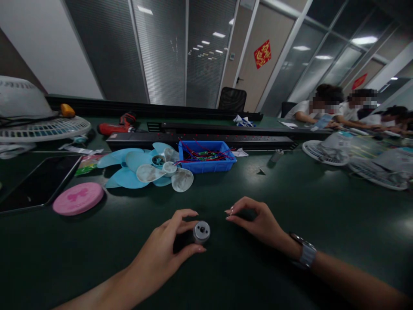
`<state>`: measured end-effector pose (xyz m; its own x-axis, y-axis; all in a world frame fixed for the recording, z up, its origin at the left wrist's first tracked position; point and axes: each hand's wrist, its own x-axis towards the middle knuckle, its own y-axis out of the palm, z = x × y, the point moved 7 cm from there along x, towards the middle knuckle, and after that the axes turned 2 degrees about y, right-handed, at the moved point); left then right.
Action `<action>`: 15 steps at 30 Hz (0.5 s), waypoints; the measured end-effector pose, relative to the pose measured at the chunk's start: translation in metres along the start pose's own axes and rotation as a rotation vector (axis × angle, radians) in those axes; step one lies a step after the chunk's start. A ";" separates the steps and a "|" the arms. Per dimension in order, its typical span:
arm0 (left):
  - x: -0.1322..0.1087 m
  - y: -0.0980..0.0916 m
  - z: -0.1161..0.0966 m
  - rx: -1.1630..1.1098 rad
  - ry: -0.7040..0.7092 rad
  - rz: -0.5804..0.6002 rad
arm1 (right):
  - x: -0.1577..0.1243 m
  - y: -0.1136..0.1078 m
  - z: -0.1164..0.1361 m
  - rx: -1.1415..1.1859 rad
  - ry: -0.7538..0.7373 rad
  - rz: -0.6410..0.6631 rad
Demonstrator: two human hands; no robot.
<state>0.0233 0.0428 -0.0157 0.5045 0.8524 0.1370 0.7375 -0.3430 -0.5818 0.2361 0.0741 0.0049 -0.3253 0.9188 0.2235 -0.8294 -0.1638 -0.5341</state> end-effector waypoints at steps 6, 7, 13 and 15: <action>0.000 0.000 0.002 0.029 -0.029 -0.010 | -0.002 0.003 -0.006 0.011 -0.019 0.084; 0.001 0.000 0.002 0.036 -0.034 -0.008 | -0.002 0.003 -0.005 0.031 -0.026 0.090; 0.001 0.000 0.002 0.045 -0.025 -0.010 | -0.003 0.009 -0.005 0.123 -0.054 0.138; 0.001 0.000 0.002 0.041 -0.020 -0.009 | -0.002 0.011 -0.006 0.125 -0.055 0.143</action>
<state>0.0228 0.0439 -0.0169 0.4887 0.8632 0.1267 0.7226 -0.3191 -0.6132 0.2306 0.0724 -0.0066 -0.4657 0.8624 0.1984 -0.8216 -0.3381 -0.4589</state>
